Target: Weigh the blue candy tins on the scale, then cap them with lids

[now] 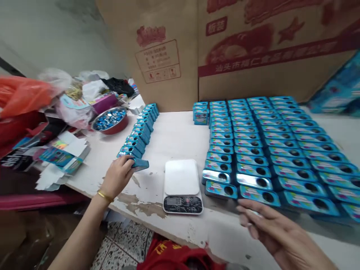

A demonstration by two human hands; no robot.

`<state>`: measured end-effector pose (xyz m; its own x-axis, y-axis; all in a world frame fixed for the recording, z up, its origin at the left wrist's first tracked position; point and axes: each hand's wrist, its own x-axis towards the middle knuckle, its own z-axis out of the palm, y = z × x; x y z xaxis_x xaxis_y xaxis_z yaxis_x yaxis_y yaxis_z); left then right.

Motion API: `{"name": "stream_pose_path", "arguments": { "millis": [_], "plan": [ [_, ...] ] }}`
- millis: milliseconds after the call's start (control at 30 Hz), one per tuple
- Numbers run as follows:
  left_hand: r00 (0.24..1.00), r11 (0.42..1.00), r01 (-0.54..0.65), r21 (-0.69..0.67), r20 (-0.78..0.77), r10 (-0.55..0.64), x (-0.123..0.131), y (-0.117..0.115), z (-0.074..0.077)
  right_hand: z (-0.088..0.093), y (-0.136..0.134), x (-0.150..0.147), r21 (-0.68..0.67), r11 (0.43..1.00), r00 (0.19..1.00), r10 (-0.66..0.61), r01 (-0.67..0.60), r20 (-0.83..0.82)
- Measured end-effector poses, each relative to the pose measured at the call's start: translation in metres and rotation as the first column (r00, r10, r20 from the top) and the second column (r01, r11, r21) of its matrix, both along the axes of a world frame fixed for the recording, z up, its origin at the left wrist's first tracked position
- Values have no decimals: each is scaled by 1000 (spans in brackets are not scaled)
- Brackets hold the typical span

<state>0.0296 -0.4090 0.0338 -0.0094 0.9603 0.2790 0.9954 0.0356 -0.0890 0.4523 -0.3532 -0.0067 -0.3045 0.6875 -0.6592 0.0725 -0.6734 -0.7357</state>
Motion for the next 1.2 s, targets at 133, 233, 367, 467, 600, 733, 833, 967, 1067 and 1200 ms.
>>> {"name": "stream_pose_path", "arguments": {
  "millis": [133,233,367,467,600,733,833,967,1067,1200],
  "plan": [
    [972,969,233,-79,60,-229,72,36,22,23,-12,-17,-29,999,998,23,-25,-56],
    [939,919,342,-197,25,-344,111,62,14,27,-16,-20,-51,996,990,68,-75,-124],
    [926,885,365,-289,14,-377,131,82,-3,19,-19,-16,-43,999,989,17,-23,-147],
    [916,887,401,-229,114,-384,125,82,-3,13,-21,-13,-106,994,990,-40,25,-135],
    [869,940,330,82,362,-337,95,67,-2,13,-21,-11,-150,988,995,29,-44,-101],
    [811,990,19,139,577,-97,58,35,-32,19,-9,-16,-34,988,987,146,-149,-60],
    [754,996,-88,29,655,48,39,6,-70,25,4,-25,110,967,973,232,-231,6],
    [702,988,-142,-58,698,142,34,-24,-109,38,23,-42,260,916,951,285,-307,118],
    [685,987,-147,-61,714,146,37,-33,-118,52,37,-61,348,863,930,319,-365,185],
    [670,992,-122,-10,737,90,44,-26,-109,65,57,-93,458,771,897,378,-443,230]
  ]
}}
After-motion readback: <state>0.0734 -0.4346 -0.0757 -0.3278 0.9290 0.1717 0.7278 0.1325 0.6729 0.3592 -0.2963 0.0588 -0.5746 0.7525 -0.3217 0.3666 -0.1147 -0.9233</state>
